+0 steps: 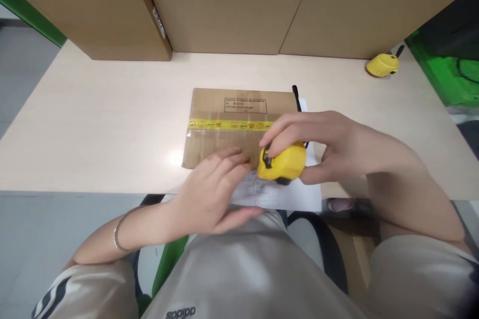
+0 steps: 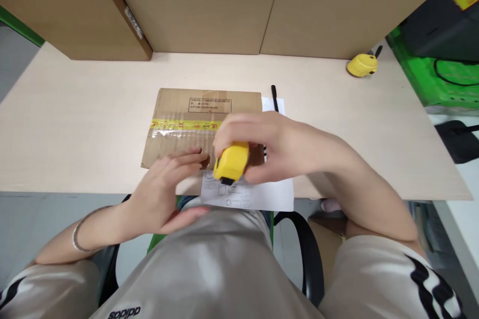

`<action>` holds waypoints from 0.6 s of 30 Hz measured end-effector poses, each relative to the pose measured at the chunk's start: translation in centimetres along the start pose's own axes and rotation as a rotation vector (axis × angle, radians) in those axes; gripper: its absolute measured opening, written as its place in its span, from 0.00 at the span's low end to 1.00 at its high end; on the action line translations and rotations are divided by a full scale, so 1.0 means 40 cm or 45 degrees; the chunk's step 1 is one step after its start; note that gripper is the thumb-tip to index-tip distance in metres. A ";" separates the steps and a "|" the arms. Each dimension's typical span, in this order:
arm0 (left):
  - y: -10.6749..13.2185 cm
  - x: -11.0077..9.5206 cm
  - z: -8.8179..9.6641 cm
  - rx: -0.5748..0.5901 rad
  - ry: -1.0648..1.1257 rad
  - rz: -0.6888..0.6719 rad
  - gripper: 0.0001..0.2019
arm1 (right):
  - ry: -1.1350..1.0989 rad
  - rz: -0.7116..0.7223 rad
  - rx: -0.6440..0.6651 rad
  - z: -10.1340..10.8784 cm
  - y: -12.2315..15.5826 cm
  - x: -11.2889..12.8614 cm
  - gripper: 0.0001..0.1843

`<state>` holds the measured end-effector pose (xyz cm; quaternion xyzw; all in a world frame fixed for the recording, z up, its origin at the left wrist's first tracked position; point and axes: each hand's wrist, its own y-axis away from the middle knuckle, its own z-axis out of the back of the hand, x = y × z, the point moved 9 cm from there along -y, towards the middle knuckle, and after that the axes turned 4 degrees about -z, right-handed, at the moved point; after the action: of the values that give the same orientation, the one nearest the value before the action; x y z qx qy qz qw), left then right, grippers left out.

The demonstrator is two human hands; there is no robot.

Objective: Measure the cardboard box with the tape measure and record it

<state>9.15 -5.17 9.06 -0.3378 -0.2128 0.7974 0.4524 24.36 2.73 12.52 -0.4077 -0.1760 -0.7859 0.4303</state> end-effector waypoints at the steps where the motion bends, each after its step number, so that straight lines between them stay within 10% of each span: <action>1: 0.000 0.015 0.024 -0.051 0.054 0.042 0.32 | -0.035 -0.063 -0.122 0.014 0.024 -0.021 0.21; 5: 0.038 0.182 0.168 -0.534 0.009 0.478 0.23 | -0.430 -0.417 -0.852 0.117 0.149 -0.178 0.16; 7: 0.069 0.306 0.179 -0.538 0.015 0.822 0.23 | -0.617 -0.591 -1.044 0.128 0.196 -0.256 0.12; 10: 0.080 0.436 0.100 -0.228 0.254 1.064 0.38 | -0.781 -0.760 -0.949 0.093 0.198 -0.309 0.07; 13: 0.059 0.455 -0.011 0.105 0.740 0.960 0.44 | -0.868 -0.759 -0.853 0.066 0.180 -0.297 0.03; 18: 0.032 0.465 -0.015 -0.035 0.958 0.862 0.42 | -0.878 -0.702 -0.930 0.081 0.179 -0.233 0.06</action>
<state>2.09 10.31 1.39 -0.6578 0.0760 0.7195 0.2092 34.57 5.66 6.55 -0.7019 -0.1230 -0.7004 -0.0418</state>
